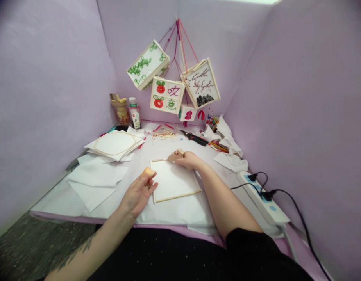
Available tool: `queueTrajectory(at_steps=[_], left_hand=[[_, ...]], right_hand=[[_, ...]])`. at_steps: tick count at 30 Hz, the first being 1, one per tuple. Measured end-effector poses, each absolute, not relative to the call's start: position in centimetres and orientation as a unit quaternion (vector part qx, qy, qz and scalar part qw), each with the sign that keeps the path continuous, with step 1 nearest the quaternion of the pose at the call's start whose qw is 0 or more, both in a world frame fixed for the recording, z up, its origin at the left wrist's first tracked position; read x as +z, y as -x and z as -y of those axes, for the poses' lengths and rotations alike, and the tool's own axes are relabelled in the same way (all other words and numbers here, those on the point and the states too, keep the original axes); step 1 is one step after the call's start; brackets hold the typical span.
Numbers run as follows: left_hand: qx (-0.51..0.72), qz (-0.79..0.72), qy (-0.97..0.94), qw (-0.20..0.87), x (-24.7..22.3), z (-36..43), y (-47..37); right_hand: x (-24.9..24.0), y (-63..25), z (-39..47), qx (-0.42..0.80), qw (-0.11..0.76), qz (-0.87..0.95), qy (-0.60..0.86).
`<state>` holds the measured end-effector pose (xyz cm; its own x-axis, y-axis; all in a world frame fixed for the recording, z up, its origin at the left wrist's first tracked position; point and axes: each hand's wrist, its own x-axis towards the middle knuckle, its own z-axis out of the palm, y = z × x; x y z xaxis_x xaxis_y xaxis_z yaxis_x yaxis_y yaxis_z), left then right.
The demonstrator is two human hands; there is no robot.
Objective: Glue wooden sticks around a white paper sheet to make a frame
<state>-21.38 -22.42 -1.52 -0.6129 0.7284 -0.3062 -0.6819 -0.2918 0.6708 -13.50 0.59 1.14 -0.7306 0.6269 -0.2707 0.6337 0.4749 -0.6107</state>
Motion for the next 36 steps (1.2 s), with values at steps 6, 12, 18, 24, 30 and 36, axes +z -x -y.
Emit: queueTrajectory(at_steps=[6, 12, 18, 24, 30, 36], left_hand=[[0.805, -0.402, -0.034, 0.435, -1.64, 22.44, 21.30], [0.807, -0.399, -0.038, 0.434, -1.65, 22.46, 21.34], [0.806, -0.400, -0.034, 0.434, -1.56, 22.46, 21.26], [0.804, -0.405, -0.036, 0.435, -1.53, 22.47, 21.30], [0.806, -0.400, -0.038, 0.434, -1.76, 22.41, 21.36], [0.805, -0.403, -0.033, 0.434, -1.75, 22.38, 21.40]], right_hand=[[1.25, 13.28, -0.66, -0.366, -0.006, -0.851, -0.376], [1.65, 13.16, -0.46, -0.360, -0.007, -0.847, -0.391], [1.69, 13.07, -0.48, -0.370, 0.000, -0.847, -0.381], [1.53, 13.14, -0.72, -0.364, 0.003, -0.849, -0.382], [1.47, 13.42, -0.42, -0.358, 0.005, -0.857, -0.371], [1.51, 13.35, -0.47, -0.351, 0.013, -0.858, -0.375]])
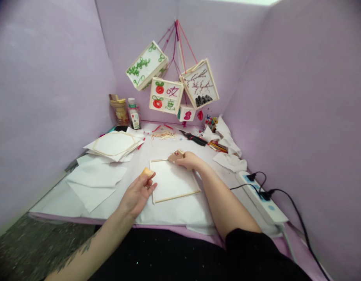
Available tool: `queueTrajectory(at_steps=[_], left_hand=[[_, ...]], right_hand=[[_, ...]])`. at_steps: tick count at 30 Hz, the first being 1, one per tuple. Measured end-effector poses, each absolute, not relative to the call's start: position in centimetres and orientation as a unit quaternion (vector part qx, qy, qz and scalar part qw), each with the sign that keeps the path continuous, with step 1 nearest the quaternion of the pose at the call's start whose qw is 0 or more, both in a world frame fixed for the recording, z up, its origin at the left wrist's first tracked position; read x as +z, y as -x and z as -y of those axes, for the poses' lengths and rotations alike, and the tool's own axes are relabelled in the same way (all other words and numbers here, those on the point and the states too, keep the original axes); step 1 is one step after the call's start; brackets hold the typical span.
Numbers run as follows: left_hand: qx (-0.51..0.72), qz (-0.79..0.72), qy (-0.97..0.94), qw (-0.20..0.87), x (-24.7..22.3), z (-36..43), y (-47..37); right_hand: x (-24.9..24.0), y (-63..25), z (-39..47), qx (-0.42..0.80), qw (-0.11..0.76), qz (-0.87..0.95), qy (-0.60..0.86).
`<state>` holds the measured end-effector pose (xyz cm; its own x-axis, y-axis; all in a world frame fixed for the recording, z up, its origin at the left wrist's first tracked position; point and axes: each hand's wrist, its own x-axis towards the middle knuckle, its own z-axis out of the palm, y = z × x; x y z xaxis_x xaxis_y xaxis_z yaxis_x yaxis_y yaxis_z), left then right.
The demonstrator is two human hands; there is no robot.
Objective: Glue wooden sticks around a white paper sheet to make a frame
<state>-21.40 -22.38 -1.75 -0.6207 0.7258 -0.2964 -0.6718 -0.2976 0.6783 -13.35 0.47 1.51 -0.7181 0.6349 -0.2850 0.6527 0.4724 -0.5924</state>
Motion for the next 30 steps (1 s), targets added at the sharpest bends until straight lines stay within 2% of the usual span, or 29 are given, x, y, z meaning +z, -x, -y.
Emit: queueTrajectory(at_steps=[22, 30], left_hand=[[0.806, -0.402, -0.035, 0.433, -1.8, 22.4, 21.4], [0.803, -0.408, -0.035, 0.433, -1.6, 22.3, 21.4]], right_hand=[[1.4, 13.5, -0.9, -0.351, 0.010, -0.862, -0.365], [2.5, 11.4, -2.9, -0.323, 0.014, -0.839, -0.439]])
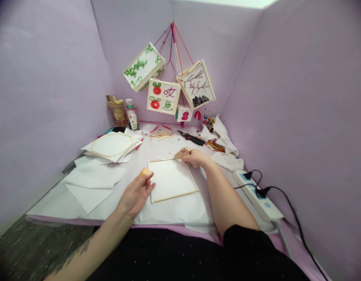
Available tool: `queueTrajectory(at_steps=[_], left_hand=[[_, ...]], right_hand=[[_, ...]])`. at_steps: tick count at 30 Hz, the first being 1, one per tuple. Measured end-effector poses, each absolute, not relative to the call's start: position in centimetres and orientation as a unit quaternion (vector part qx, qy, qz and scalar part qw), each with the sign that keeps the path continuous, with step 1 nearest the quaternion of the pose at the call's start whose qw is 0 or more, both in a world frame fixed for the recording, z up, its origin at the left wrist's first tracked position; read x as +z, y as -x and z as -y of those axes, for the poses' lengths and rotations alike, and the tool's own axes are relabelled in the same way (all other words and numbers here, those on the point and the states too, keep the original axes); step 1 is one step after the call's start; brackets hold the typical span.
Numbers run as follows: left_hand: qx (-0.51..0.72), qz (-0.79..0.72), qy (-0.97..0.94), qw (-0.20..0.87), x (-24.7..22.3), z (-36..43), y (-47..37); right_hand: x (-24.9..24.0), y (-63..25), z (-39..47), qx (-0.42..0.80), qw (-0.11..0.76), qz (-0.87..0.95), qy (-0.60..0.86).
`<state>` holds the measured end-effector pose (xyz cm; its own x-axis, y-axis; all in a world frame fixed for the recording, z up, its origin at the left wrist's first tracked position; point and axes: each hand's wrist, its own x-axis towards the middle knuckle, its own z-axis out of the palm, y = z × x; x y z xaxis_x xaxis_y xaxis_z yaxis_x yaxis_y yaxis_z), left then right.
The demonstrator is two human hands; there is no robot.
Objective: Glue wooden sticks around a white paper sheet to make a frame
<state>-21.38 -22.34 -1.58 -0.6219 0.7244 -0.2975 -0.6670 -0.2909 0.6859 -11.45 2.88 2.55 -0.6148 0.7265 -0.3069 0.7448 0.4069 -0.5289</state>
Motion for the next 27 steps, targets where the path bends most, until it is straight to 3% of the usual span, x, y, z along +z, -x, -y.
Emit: queueTrajectory(at_steps=[21, 27], left_hand=[[0.803, -0.409, -0.040, 0.432, -1.8, 22.4, 21.4], [0.801, -0.409, -0.040, 0.435, -1.6, 22.3, 21.2]], right_hand=[[3.2, 11.1, -2.6, -0.329, 0.009, -0.836, -0.439], [2.7, 12.6, -0.4, -0.402, -0.024, -0.839, -0.365]])
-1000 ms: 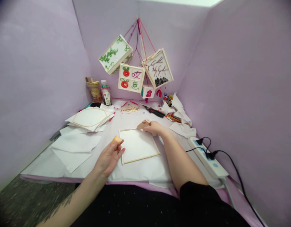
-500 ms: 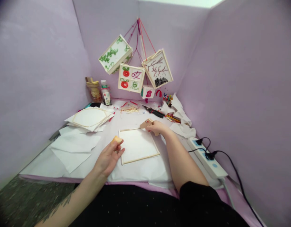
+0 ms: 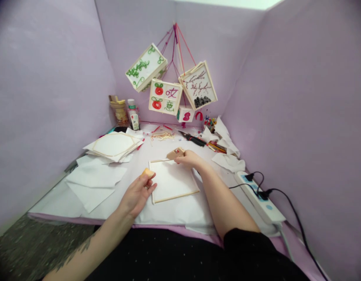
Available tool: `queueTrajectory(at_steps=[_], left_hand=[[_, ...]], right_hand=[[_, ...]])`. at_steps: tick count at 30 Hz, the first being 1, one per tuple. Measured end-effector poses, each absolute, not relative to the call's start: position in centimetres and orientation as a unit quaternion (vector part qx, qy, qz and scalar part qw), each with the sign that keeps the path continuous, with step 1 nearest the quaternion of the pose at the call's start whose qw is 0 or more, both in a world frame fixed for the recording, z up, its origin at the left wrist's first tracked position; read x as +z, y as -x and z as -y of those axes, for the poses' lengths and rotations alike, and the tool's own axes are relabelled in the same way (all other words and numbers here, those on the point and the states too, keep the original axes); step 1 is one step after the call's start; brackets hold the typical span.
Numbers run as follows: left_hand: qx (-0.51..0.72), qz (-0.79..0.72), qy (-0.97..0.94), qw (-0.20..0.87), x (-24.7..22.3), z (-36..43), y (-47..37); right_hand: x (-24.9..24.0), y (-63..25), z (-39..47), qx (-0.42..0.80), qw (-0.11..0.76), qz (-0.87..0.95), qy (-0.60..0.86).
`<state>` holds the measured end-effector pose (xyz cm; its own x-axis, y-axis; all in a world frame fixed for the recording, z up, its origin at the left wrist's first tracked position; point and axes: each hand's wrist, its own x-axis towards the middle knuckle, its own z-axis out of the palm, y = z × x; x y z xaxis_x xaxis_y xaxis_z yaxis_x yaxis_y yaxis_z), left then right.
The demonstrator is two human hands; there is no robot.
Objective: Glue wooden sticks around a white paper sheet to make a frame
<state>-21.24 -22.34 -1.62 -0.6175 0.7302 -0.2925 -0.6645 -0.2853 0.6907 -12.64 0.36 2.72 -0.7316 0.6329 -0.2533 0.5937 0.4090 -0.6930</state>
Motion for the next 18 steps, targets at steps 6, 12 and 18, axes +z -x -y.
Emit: queueTrajectory(at_steps=[6, 12, 18], left_hand=[[0.796, -0.406, -0.039, 0.447, -1.6, 22.2, 21.0], [0.799, -0.398, -0.036, 0.449, -1.8, 22.3, 21.0], [0.799, -0.400, -0.036, 0.447, -1.6, 22.3, 21.0]], right_hand=[[1.7, 14.6, 2.3, 0.385, 0.013, 0.858, 0.339], [1.5, 15.0, 2.8, 0.343, 0.015, 0.875, 0.340], [1.1, 15.3, 2.7, 0.335, 0.015, 0.880, 0.336]])
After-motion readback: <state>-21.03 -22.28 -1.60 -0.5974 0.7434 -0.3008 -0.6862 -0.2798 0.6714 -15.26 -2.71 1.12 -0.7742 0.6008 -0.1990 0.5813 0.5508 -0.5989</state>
